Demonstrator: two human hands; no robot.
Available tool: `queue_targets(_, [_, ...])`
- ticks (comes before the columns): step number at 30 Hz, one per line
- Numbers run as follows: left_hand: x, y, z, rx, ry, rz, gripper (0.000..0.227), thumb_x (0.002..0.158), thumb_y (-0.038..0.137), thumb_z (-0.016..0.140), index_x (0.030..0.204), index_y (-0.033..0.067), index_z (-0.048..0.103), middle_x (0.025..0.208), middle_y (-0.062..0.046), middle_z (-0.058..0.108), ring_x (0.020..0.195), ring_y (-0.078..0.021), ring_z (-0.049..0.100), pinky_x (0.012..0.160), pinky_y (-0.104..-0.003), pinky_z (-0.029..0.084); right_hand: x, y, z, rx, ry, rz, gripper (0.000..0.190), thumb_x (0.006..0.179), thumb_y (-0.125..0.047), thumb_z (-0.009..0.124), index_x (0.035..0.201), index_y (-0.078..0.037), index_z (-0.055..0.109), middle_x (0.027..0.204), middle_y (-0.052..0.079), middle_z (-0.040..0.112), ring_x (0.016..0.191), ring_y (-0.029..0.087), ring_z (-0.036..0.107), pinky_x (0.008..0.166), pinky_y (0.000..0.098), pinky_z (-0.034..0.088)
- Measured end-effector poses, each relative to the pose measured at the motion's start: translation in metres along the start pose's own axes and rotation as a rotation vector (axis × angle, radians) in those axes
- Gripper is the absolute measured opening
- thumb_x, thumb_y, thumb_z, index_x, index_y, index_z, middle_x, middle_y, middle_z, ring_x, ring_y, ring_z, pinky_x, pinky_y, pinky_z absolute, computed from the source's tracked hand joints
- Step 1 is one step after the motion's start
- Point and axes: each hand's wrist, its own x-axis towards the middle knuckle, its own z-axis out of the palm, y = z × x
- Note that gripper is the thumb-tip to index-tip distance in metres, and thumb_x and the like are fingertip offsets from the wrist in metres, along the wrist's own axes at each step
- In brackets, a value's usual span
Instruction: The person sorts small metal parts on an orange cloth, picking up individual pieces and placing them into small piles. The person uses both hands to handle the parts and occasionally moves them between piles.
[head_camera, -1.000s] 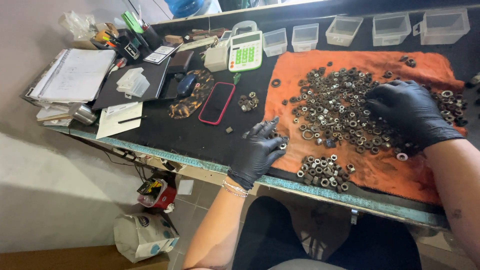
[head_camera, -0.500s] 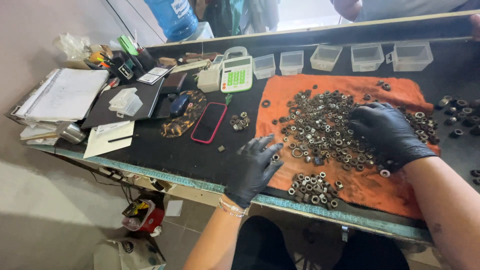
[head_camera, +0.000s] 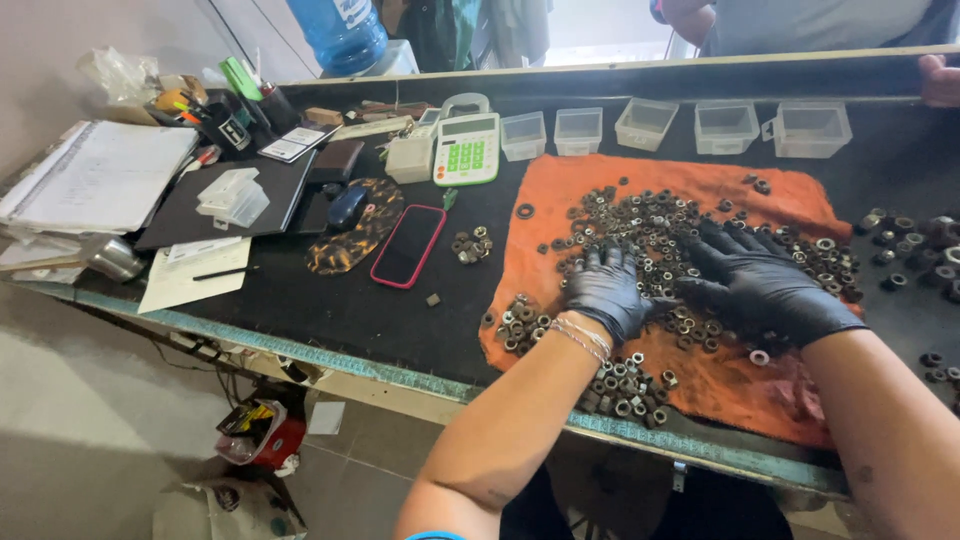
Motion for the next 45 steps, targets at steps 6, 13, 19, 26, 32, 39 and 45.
queue_targets(6, [-0.005,0.001,0.009,-0.060,0.152,0.180,0.103,0.083,0.084,0.029,0.164,0.0213,0.018,0.170,-0.015,0.020,0.154,-0.0416,0.021,0.122,-0.055,0.017,0.013,0.037,0.023,-0.034,0.096,0.076,0.081,0.090,-0.072,0.036,0.159,-0.032,0.032,0.169,0.008,0.026,0.156,0.032,0.021,0.123,0.0515,0.016])
queue_targets(13, [0.014,-0.048,-0.008,-0.056,0.822,-0.066,0.033,0.083,0.009,0.057,0.111,0.0129,0.074,0.105,-0.008,0.073,0.096,-0.0330,0.069,0.081,-0.050,0.055,0.013,0.029,0.019,-0.070,0.289,-0.068,0.065,0.096,-0.057,0.044,0.151,-0.024,0.051,0.150,0.005,0.056,0.137,0.031,0.052,0.110,0.0502,0.039])
queue_targets(19, [0.028,-0.076,0.019,-0.089,0.802,-0.059,0.023,0.067,0.007,0.071,0.086,0.0190,0.075,0.075,-0.004,0.068,0.076,-0.0363,0.067,0.067,-0.051,0.053,0.008,0.013,0.013,-0.016,0.322,-0.181,0.055,0.094,-0.055,0.051,0.140,-0.027,0.061,0.145,-0.001,0.062,0.136,0.028,0.054,0.114,0.0485,0.031])
queue_targets(26, [0.028,-0.067,0.013,-0.175,0.798,-0.064,0.017,0.067,0.000,0.070,0.074,0.0161,0.069,0.062,-0.006,0.062,0.066,-0.0328,0.064,0.061,-0.047,0.052,0.009,0.006,0.016,0.024,0.237,-0.133,0.058,0.094,-0.054,0.049,0.148,-0.032,0.054,0.157,-0.002,0.049,0.151,0.023,0.036,0.125,0.0551,0.013])
queue_targets(32, [0.026,-0.066,0.011,-0.081,0.907,-0.111,0.019,0.077,-0.001,0.071,0.071,0.0125,0.059,0.062,-0.008,0.061,0.061,-0.0319,0.064,0.054,-0.045,0.053,0.002,-0.006,0.008,0.024,0.295,-0.167,0.053,0.093,-0.050,0.054,0.141,-0.029,0.062,0.147,0.000,0.060,0.128,0.033,0.055,0.111,0.0489,0.033])
queue_targets(39, [0.016,-0.096,0.001,-0.288,0.701,-0.158,0.044,0.078,-0.001,0.057,0.105,0.0253,0.080,0.084,-0.009,0.075,0.079,-0.0341,0.069,0.062,-0.049,0.056,0.003,-0.002,0.011,0.012,0.288,-0.194,0.052,0.093,-0.049,0.055,0.139,-0.028,0.063,0.141,0.005,0.065,0.123,0.036,0.058,0.106,0.0497,0.037])
queue_targets(45, [0.019,-0.091,0.011,-0.251,0.663,-0.066,0.027,0.073,0.008,0.070,0.087,0.0279,0.081,0.077,0.000,0.067,0.081,-0.0338,0.063,0.068,-0.050,0.051,0.004,0.001,0.014,0.002,0.276,-0.193,0.053,0.092,-0.047,0.057,0.141,-0.027,0.063,0.144,0.006,0.063,0.126,0.037,0.056,0.107,0.0515,0.037])
